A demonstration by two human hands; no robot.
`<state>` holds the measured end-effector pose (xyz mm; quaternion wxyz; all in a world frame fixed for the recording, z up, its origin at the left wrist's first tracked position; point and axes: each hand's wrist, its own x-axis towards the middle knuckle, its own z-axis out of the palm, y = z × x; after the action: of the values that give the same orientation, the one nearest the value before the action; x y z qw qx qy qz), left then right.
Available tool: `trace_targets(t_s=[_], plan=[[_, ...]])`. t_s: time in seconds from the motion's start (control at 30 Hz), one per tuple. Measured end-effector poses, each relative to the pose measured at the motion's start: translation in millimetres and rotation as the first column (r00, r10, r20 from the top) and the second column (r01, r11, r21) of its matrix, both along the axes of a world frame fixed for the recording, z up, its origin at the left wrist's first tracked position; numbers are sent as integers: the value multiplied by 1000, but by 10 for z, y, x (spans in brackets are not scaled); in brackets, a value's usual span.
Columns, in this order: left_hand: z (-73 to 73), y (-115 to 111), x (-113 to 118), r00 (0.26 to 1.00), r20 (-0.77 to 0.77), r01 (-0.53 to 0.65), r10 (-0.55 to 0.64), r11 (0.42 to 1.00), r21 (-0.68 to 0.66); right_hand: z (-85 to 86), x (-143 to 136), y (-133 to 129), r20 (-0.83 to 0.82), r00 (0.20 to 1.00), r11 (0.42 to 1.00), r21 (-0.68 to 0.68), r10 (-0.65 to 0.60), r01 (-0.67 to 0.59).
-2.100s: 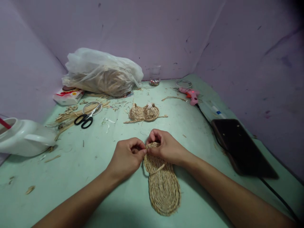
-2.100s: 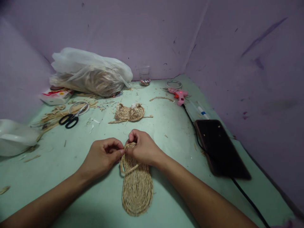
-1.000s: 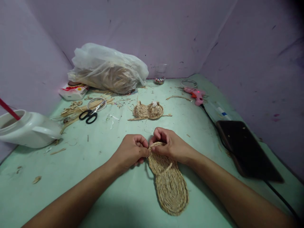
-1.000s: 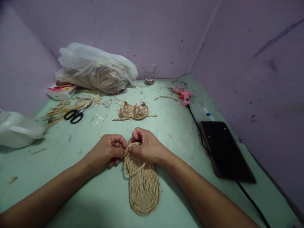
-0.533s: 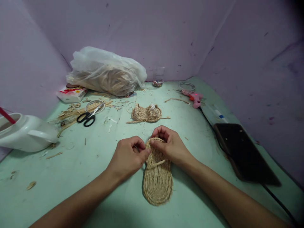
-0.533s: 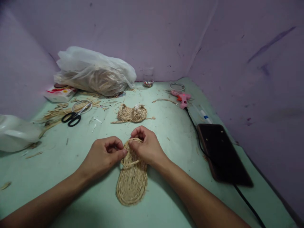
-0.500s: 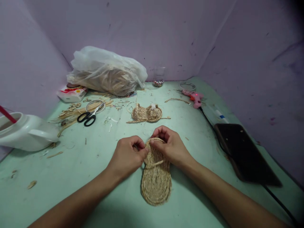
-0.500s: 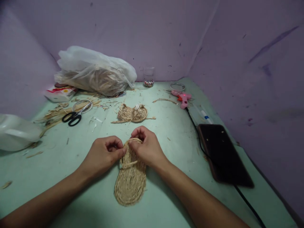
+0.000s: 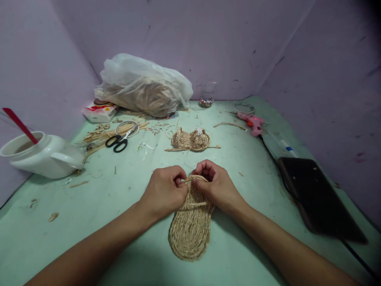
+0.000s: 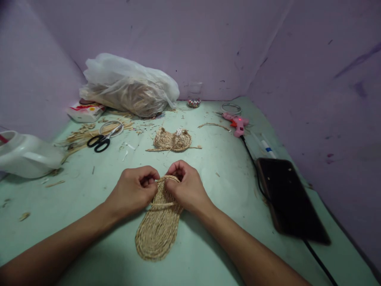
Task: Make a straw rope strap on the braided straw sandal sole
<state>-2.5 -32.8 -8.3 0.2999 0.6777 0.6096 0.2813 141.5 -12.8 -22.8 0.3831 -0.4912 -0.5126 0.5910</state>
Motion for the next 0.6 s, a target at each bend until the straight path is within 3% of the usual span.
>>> trace_targets(t_s=[0.33, 0.6], plan=[[9, 0, -30, 980, -171, 116, -105, 992, 57, -35, -12, -6, 8, 1000, 1000, 21, -1, 1], [80, 65, -100, 990, 144, 19, 4, 988, -156, -55, 0, 28, 5, 1000, 1000, 16, -22, 22]])
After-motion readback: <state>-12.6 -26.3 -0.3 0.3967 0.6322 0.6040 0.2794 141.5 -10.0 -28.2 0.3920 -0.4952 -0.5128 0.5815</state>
